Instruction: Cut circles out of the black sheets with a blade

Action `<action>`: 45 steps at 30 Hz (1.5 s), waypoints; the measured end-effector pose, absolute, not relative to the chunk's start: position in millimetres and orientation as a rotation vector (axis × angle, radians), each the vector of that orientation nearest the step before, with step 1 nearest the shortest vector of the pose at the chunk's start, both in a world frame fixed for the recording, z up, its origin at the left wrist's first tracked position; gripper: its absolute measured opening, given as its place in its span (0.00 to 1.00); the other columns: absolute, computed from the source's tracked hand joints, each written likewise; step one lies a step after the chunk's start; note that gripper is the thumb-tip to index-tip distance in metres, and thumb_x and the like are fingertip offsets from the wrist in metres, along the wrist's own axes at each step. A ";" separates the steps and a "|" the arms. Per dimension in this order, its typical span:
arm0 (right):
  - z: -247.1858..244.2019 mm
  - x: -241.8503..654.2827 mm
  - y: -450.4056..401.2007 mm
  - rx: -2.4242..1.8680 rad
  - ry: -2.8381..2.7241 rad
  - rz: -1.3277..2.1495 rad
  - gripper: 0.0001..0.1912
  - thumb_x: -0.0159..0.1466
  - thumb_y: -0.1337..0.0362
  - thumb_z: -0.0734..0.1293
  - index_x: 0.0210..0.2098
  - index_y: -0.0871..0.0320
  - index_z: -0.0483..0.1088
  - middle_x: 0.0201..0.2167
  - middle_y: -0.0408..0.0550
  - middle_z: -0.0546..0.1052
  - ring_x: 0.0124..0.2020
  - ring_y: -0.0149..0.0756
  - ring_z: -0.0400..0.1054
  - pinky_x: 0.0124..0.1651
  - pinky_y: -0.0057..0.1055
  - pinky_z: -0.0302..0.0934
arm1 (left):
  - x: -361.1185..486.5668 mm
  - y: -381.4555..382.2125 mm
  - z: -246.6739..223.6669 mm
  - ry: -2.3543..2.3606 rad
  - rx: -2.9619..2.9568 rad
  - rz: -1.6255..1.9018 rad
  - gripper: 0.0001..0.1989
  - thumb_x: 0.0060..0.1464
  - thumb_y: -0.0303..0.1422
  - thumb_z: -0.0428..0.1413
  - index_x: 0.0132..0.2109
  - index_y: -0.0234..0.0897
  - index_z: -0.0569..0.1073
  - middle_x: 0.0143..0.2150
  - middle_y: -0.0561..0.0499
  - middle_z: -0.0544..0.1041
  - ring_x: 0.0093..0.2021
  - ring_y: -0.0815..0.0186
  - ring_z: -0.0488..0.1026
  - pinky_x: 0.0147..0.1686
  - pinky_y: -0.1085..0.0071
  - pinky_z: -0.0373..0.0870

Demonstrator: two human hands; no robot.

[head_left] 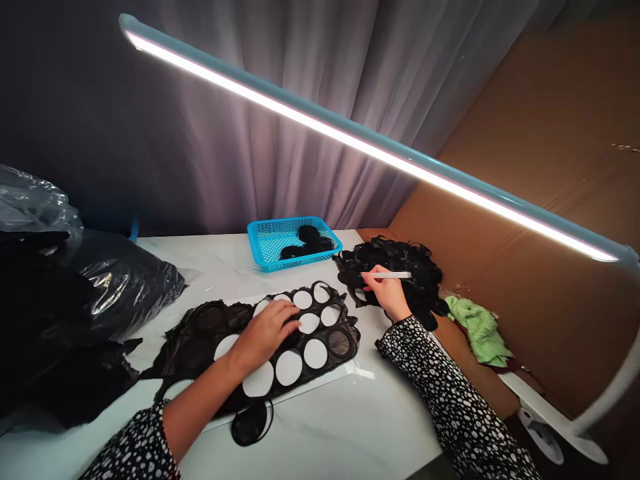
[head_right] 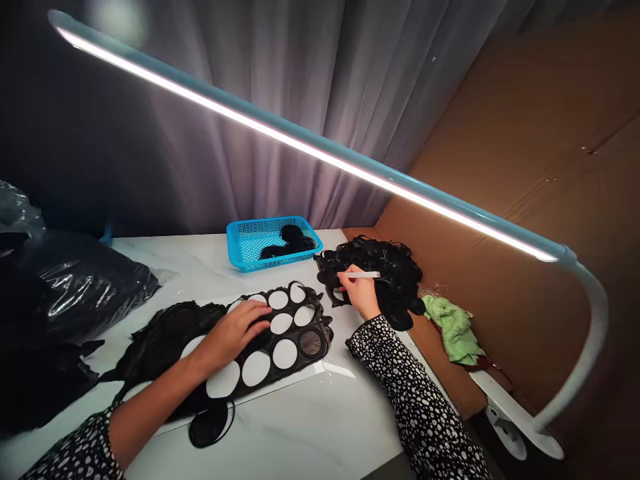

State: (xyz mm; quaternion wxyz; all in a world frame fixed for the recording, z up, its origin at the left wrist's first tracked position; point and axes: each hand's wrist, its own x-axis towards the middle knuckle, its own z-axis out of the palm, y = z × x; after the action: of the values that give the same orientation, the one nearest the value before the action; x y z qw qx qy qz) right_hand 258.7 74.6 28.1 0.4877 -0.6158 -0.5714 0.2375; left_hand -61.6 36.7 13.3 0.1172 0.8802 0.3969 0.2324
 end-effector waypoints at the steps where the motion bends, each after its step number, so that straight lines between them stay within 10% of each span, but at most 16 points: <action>1: 31.2 261.5 67.3 -1.488 -1.363 0.586 0.18 0.59 0.49 0.67 0.23 0.55 0.63 0.24 0.42 0.70 0.25 0.33 0.65 0.30 0.29 0.65 | -65.0 41.9 18.0 1.209 2.573 0.707 0.17 0.68 0.39 0.45 0.55 0.39 0.73 0.55 0.45 0.75 0.56 0.59 0.72 0.55 0.60 0.69; 12: 84.9 331.4 9.8 -1.420 -0.954 -0.353 0.10 0.63 0.57 0.66 0.31 0.57 0.69 0.39 0.52 0.80 0.36 0.39 0.75 0.39 0.35 0.67 | -161.5 57.1 -7.0 1.579 2.582 0.291 0.28 0.67 0.48 0.41 0.69 0.44 0.57 0.72 0.48 0.55 0.71 0.51 0.48 0.65 0.47 0.51; 18: 67.8 283.8 -12.3 -1.453 -1.403 0.237 0.09 0.64 0.59 0.66 0.33 0.58 0.74 0.35 0.48 0.80 0.35 0.37 0.73 0.38 0.31 0.65 | -127.3 45.2 15.7 1.773 2.706 0.455 0.29 0.66 0.46 0.42 0.63 0.29 0.66 0.68 0.35 0.60 0.70 0.44 0.50 0.65 0.44 0.49; 26: 28.3 213.4 -33.8 -1.268 -1.848 0.998 0.07 0.65 0.66 0.64 0.30 0.58 0.70 0.34 0.46 0.79 0.32 0.33 0.69 0.35 0.28 0.61 | -20.2 -47.5 5.0 0.926 2.976 0.347 0.27 0.65 0.47 0.51 0.65 0.41 0.62 0.69 0.43 0.61 0.68 0.52 0.58 0.63 0.51 0.58; 45: 27.2 199.3 -37.9 -1.269 -2.144 0.794 0.04 0.64 0.70 0.64 0.32 0.57 0.67 0.33 0.46 0.73 0.33 0.35 0.65 0.35 0.30 0.62 | -26.0 -48.8 1.2 0.961 2.801 0.289 0.30 0.62 0.42 0.56 0.67 0.46 0.59 0.72 0.43 0.54 0.70 0.50 0.51 0.64 0.48 0.57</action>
State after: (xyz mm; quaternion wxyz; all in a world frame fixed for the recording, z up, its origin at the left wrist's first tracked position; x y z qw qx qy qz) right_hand 199.3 -37.9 27.2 0.2603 -0.4685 -0.7917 0.2932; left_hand -26.0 -48.8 1.2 0.0830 0.9382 0.3218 0.0968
